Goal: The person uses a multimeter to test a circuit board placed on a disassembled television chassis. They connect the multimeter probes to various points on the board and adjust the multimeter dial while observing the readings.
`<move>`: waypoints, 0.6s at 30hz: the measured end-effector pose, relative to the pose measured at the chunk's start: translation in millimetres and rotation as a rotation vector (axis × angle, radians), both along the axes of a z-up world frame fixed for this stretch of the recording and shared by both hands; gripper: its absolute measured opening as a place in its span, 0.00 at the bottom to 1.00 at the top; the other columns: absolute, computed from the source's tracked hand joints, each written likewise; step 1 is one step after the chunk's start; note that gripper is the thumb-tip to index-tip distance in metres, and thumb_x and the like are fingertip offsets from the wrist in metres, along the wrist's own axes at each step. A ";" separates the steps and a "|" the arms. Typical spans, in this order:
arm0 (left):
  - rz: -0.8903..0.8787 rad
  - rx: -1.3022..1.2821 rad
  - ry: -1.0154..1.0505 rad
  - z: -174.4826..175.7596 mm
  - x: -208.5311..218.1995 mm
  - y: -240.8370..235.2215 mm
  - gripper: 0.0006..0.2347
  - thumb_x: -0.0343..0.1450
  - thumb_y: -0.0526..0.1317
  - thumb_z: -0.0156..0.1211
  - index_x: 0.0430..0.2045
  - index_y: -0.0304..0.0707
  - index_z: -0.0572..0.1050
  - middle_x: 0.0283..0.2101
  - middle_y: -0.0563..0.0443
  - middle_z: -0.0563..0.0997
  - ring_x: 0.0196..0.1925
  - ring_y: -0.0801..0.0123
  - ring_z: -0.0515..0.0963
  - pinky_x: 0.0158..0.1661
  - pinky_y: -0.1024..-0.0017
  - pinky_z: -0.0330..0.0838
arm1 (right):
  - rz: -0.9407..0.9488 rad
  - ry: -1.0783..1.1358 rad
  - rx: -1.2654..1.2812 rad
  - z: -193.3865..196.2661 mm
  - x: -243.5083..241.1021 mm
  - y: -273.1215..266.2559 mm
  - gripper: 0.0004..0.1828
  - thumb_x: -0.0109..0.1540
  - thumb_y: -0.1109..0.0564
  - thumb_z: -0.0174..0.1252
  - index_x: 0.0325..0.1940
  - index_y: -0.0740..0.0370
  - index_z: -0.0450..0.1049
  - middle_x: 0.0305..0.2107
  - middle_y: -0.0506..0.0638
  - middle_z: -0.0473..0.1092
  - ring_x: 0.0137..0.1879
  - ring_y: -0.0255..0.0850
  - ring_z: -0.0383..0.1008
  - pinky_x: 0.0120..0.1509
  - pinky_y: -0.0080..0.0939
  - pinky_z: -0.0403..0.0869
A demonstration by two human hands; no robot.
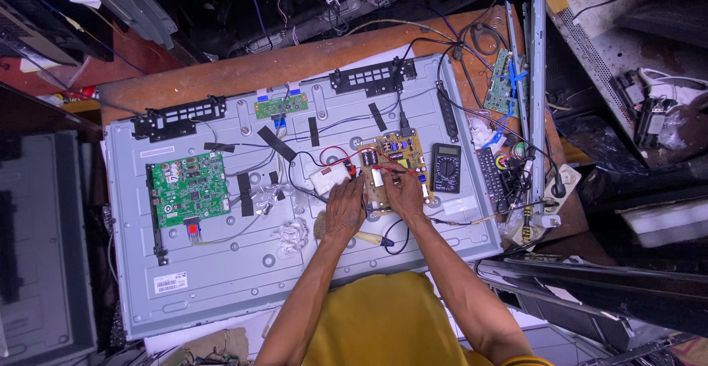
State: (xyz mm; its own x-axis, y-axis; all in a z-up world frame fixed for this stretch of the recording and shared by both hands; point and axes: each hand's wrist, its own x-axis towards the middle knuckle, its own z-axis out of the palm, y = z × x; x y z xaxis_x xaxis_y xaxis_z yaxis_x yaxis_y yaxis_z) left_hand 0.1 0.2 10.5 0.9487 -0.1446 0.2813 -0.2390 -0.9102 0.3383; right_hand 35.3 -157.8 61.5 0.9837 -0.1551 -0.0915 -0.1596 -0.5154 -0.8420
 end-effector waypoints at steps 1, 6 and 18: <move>-0.002 0.001 -0.001 1.6 -0.4 0.0 0.17 0.76 0.44 0.49 0.60 0.46 0.73 0.50 0.48 0.83 0.57 0.54 0.81 0.59 0.53 0.70 | -0.002 -0.001 0.001 -2.0 0.1 0.1 0.11 0.65 0.47 0.60 0.50 0.44 0.83 0.32 0.51 0.79 0.43 0.47 0.76 0.53 0.46 0.75; 0.000 -0.013 0.051 8.5 0.1 0.8 0.17 0.77 0.43 0.47 0.61 0.46 0.72 0.50 0.48 0.83 0.58 0.54 0.81 0.59 0.52 0.71 | -0.010 -0.017 -0.008 -10.6 -0.7 -0.4 0.11 0.65 0.47 0.61 0.49 0.44 0.83 0.33 0.51 0.80 0.45 0.46 0.77 0.53 0.45 0.75; -0.116 -0.024 0.069 -10.9 11.9 13.3 0.16 0.78 0.42 0.46 0.62 0.46 0.70 0.51 0.46 0.83 0.54 0.53 0.83 0.53 0.54 0.76 | -0.088 0.026 0.138 -2.4 -0.2 8.2 0.12 0.66 0.50 0.58 0.51 0.48 0.82 0.29 0.51 0.79 0.37 0.43 0.80 0.48 0.46 0.76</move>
